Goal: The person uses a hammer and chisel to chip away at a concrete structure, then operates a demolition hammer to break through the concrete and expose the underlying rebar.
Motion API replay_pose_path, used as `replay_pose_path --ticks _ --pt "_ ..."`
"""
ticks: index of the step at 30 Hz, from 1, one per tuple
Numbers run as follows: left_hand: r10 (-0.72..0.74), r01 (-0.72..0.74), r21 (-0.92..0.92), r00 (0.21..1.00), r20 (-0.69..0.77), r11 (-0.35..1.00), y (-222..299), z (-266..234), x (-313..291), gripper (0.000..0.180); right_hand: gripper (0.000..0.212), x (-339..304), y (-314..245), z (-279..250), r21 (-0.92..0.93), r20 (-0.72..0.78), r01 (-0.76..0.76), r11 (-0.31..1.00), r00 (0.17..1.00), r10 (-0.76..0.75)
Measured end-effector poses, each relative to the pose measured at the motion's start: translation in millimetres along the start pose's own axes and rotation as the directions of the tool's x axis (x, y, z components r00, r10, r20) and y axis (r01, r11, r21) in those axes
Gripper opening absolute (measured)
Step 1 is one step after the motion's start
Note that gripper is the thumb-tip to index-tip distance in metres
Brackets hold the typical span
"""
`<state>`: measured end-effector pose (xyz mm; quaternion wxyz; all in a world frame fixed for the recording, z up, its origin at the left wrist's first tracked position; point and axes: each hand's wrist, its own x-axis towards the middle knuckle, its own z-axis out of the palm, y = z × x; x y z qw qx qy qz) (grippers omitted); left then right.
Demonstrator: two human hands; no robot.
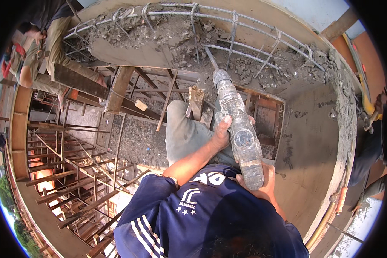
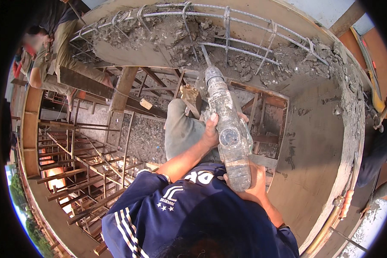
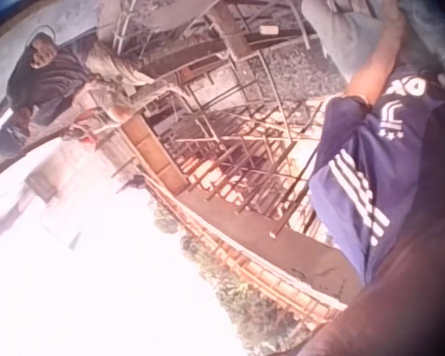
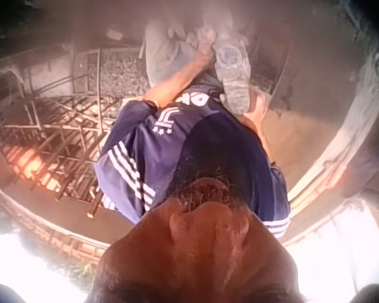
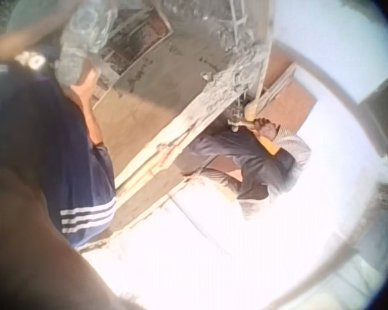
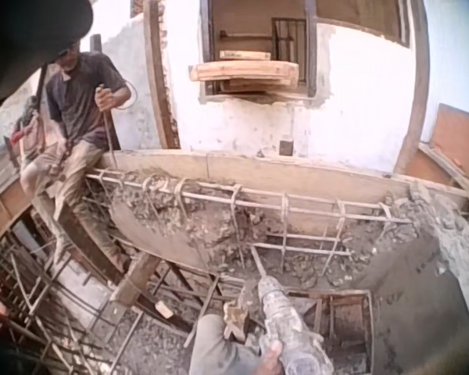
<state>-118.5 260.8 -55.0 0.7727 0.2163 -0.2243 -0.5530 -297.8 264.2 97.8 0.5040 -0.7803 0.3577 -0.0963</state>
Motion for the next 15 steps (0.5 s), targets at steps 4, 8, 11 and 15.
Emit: replay_pose_path --ticks 4,8,11,15 --pt "0.052 -0.051 -0.069 0.999 0.016 0.996 3.9 -0.9 5.0 0.073 0.044 14.7 10.2 7.0 -0.072 0.003 0.097 0.993 0.995 -0.097" --pt "0.050 -0.046 -0.100 0.998 0.038 0.994 2.8 -12.8 5.0 0.077 0.046 24.2 23.6 13.7 -0.083 0.088 0.223 0.971 0.972 -0.216" --pt "0.035 -0.032 -0.107 0.999 0.023 0.994 -2.4 -24.1 3.0 0.083 0.050 21.6 12.6 20.7 -0.082 0.076 0.158 0.984 0.985 -0.152" --pt "0.044 -0.043 -0.106 0.999 0.012 0.993 -10.9 -31.1 4.0 0.088 0.053 24.7 23.7 25.1 -0.140 0.104 0.198 0.970 0.977 -0.184"
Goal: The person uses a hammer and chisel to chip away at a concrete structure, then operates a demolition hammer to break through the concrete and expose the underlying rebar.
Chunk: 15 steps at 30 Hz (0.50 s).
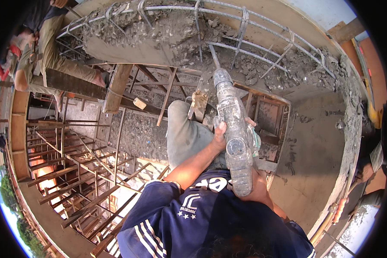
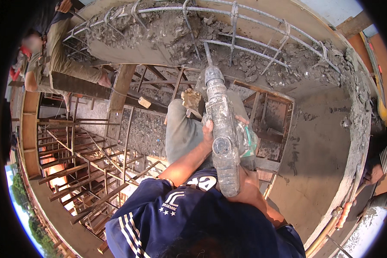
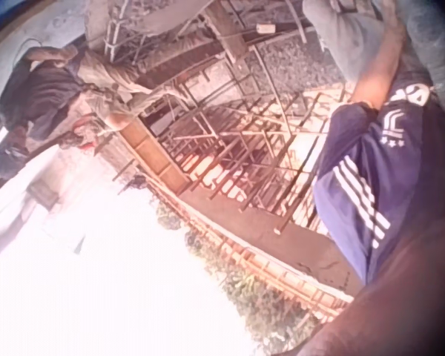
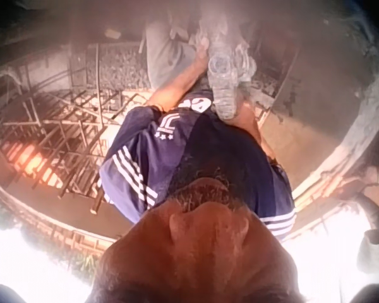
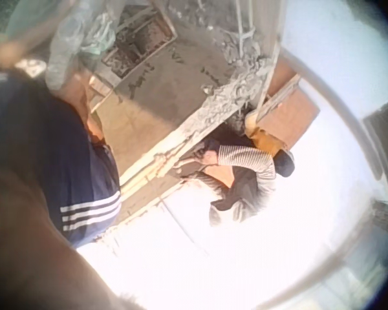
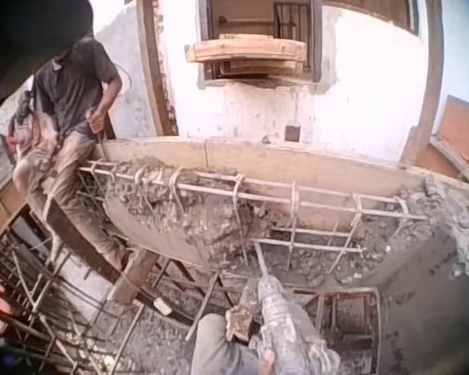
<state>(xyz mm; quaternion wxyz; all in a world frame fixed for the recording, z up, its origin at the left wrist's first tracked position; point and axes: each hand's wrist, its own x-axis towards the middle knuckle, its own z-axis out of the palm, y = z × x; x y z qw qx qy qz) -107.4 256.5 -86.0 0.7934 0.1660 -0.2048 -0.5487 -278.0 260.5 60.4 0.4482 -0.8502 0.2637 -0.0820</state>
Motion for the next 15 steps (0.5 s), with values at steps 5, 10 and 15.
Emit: replay_pose_path --ticks 5,10,15 --pt "-0.005 0.006 -0.071 1.000 0.019 0.997 -8.3 -15.8 -2.6 0.091 0.055 -3.6 31.4 14.4 -0.123 0.098 0.037 0.992 0.995 -0.025" --pt "-0.091 0.089 -0.038 0.995 -0.043 0.995 6.0 1.0 -9.1 0.099 0.055 0.8 33.0 13.2 -0.080 0.078 0.034 0.996 0.997 -0.027" --pt "-0.053 0.052 -0.009 0.998 -0.046 0.999 -1.4 -1.1 -13.8 0.106 0.042 -2.2 34.3 16.9 -0.064 0.042 0.178 0.982 0.984 -0.175"
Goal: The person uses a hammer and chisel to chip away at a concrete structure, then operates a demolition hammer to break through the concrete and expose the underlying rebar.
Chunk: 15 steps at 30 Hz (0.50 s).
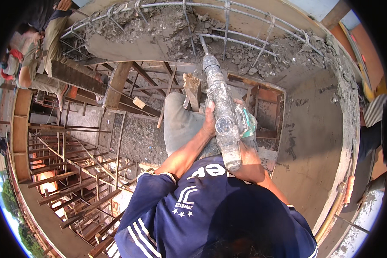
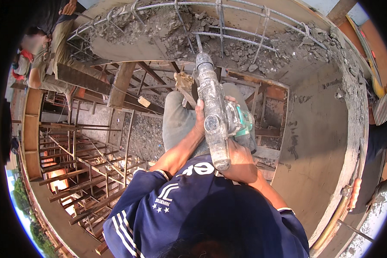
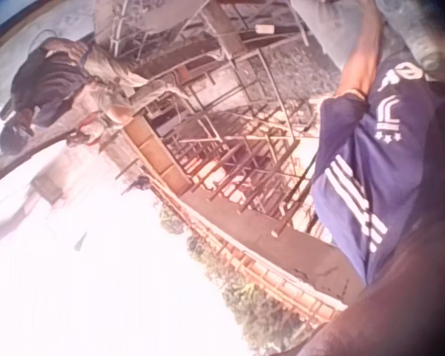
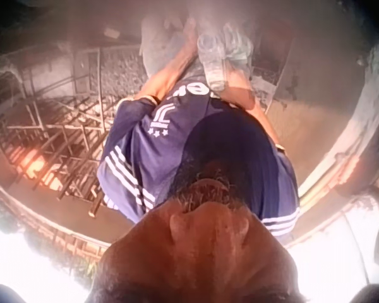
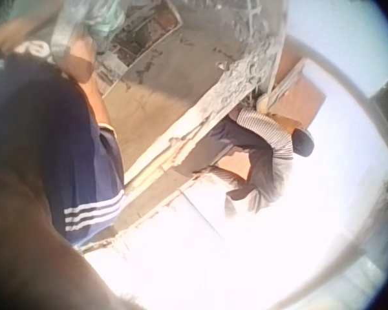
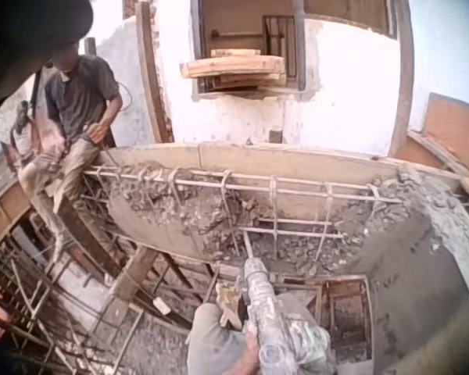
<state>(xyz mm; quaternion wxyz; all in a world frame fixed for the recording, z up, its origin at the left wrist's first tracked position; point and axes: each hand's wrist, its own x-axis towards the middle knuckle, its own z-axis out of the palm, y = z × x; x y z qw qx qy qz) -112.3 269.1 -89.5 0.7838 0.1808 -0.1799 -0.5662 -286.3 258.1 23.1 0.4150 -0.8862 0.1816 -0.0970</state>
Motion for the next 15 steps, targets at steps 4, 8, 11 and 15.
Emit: replay_pose_path --ticks 4,8,11,15 --pt "-0.048 0.053 -0.095 0.997 0.056 0.994 -4.1 4.4 -7.0 0.109 0.038 -6.4 -6.7 -8.8 -0.079 0.104 -0.063 0.995 0.992 0.071" --pt "-0.047 0.055 -0.133 0.997 0.061 0.990 -30.2 15.7 -7.5 0.092 0.039 -29.0 4.0 -37.5 -0.211 0.171 -0.079 0.974 0.978 0.116" --pt "-0.063 0.079 -0.128 0.991 0.121 0.989 -30.1 42.5 -23.4 0.088 0.045 -50.3 4.6 -50.2 -0.146 0.097 -0.006 0.989 0.995 0.021" --pt "-0.085 0.085 0.010 0.982 0.170 0.996 -17.0 48.7 -32.9 0.090 0.054 -57.0 -26.5 -48.5 0.044 -0.055 0.065 0.997 0.997 -0.063"
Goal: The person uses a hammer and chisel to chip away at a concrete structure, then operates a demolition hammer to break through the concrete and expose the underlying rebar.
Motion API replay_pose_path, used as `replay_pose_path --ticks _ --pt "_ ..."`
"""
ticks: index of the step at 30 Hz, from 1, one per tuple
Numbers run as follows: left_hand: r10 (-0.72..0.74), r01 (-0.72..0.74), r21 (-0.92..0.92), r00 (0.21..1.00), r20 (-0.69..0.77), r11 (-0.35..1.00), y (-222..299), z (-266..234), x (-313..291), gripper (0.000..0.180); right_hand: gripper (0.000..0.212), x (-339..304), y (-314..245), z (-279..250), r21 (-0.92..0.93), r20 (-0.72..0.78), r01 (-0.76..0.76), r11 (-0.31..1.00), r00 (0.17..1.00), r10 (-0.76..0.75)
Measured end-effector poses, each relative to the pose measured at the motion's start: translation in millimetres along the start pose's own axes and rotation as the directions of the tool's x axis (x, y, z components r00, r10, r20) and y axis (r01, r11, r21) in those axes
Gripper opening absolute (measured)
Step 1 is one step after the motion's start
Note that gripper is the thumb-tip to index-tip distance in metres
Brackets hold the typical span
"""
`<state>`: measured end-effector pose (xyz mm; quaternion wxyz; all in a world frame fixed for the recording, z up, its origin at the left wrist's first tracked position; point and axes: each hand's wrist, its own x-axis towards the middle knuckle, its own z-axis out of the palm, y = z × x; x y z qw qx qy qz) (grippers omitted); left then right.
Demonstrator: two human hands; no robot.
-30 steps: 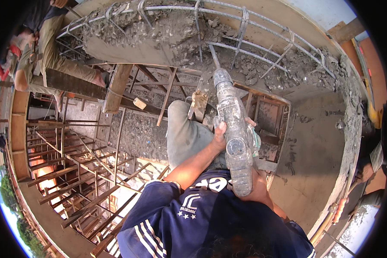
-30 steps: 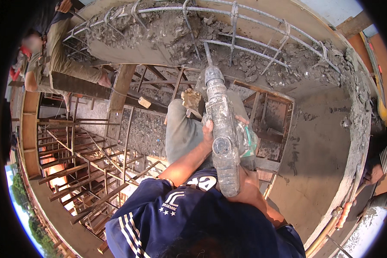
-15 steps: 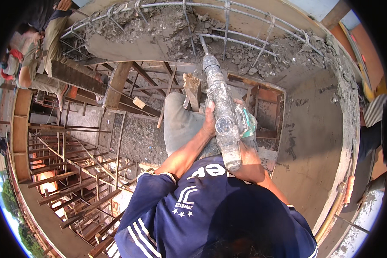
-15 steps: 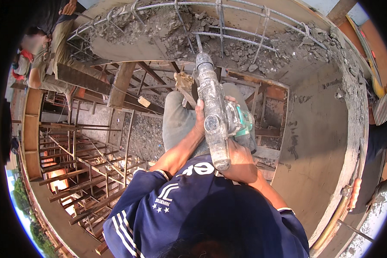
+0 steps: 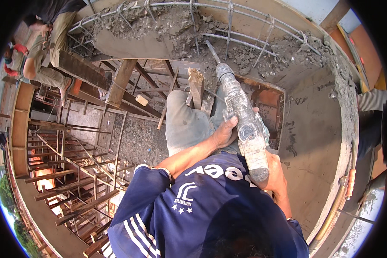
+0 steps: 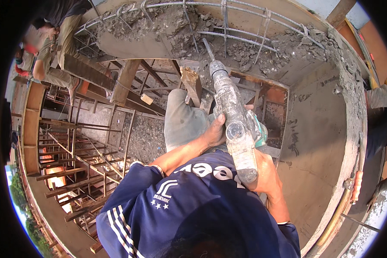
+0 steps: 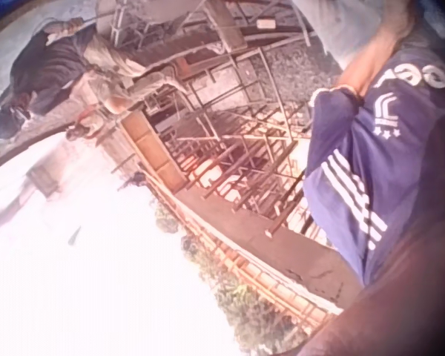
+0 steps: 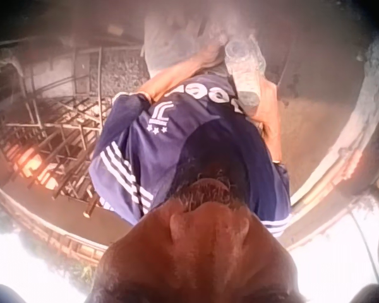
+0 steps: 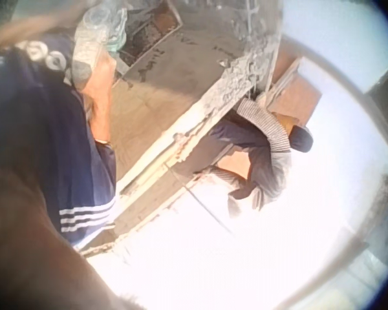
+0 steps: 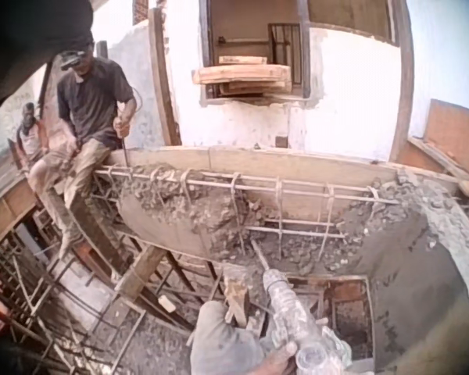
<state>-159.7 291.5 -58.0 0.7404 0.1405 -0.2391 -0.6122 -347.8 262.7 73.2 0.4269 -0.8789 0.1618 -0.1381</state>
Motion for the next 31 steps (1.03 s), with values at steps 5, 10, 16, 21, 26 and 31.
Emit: replay_pose_path --ticks 5,10,16,21,26,31 --pt "-0.021 0.018 -0.033 0.995 -0.097 0.999 15.4 -8.8 11.3 0.074 0.038 39.4 -11.8 -8.2 0.156 -0.106 -0.108 0.982 0.986 0.125" --pt "-0.048 0.062 0.123 0.993 -0.111 0.991 32.3 33.1 11.5 0.063 0.037 34.2 -43.5 -57.7 0.124 -0.078 -0.139 0.983 0.986 0.149" --pt "0.057 -0.080 0.194 0.991 0.122 0.978 81.0 89.1 36.4 0.066 0.046 42.8 -90.3 -107.7 0.042 -0.114 -0.119 0.992 0.986 0.123" --pt "0.127 -0.132 0.055 0.987 0.095 0.990 112.9 99.4 96.8 0.053 0.063 126.0 -107.4 -152.4 0.295 -0.060 -0.271 0.916 0.952 0.300" --pt "0.264 -0.262 -0.035 0.950 0.167 0.965 136.3 115.8 144.1 0.054 0.055 204.4 -141.2 -202.8 0.181 0.105 -0.334 0.925 0.942 0.320" --pt "0.383 -0.238 0.746 0.923 -0.024 0.621 153.6 86.3 146.3 0.097 0.050 279.3 -150.7 -248.3 -0.143 0.303 -0.269 0.953 0.904 0.301"
